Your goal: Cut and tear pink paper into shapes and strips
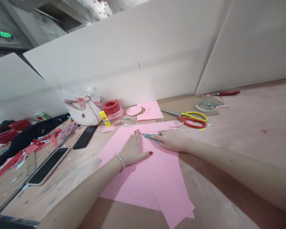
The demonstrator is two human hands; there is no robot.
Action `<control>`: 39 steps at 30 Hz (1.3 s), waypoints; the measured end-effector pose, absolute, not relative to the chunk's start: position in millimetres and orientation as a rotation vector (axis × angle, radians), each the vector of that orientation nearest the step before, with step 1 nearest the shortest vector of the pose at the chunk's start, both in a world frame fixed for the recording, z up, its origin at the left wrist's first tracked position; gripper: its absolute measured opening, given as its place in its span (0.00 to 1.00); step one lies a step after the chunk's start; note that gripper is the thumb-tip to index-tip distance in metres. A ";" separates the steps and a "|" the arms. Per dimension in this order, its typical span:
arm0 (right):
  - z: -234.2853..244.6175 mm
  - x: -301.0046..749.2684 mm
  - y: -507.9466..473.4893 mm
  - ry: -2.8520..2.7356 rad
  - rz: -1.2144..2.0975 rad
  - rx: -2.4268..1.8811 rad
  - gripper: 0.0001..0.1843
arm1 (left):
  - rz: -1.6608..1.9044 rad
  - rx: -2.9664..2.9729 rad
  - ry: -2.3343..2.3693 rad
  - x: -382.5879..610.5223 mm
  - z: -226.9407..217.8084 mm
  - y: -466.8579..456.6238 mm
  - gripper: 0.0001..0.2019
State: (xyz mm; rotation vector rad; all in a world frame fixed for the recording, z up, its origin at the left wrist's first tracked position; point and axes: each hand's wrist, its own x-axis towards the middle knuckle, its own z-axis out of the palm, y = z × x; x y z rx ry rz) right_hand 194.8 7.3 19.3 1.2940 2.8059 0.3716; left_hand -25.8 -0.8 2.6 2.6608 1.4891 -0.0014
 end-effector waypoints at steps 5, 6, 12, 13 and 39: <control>19.6 189.7 10.1 2.844 0.310 1.334 0.30 | 0.000 2.669 1.490 -27.0 0.0 0.6 0.53; 19.9 189.8 10.1 2.849 0.301 1.335 0.30 | -0.001 2.671 1.491 -27.0 -0.3 0.8 0.52; 19.5 191.5 9.1 2.811 0.323 1.351 0.31 | -0.005 2.694 1.484 -26.5 0.6 0.6 0.52; 19.2 190.5 9.7 2.815 0.328 1.350 0.31 | -0.006 2.695 1.481 -26.4 0.7 0.5 0.52; 15.2 180.5 19.2 2.862 0.261 1.362 0.30 | 0.033 2.675 1.471 -24.8 4.1 -2.2 0.53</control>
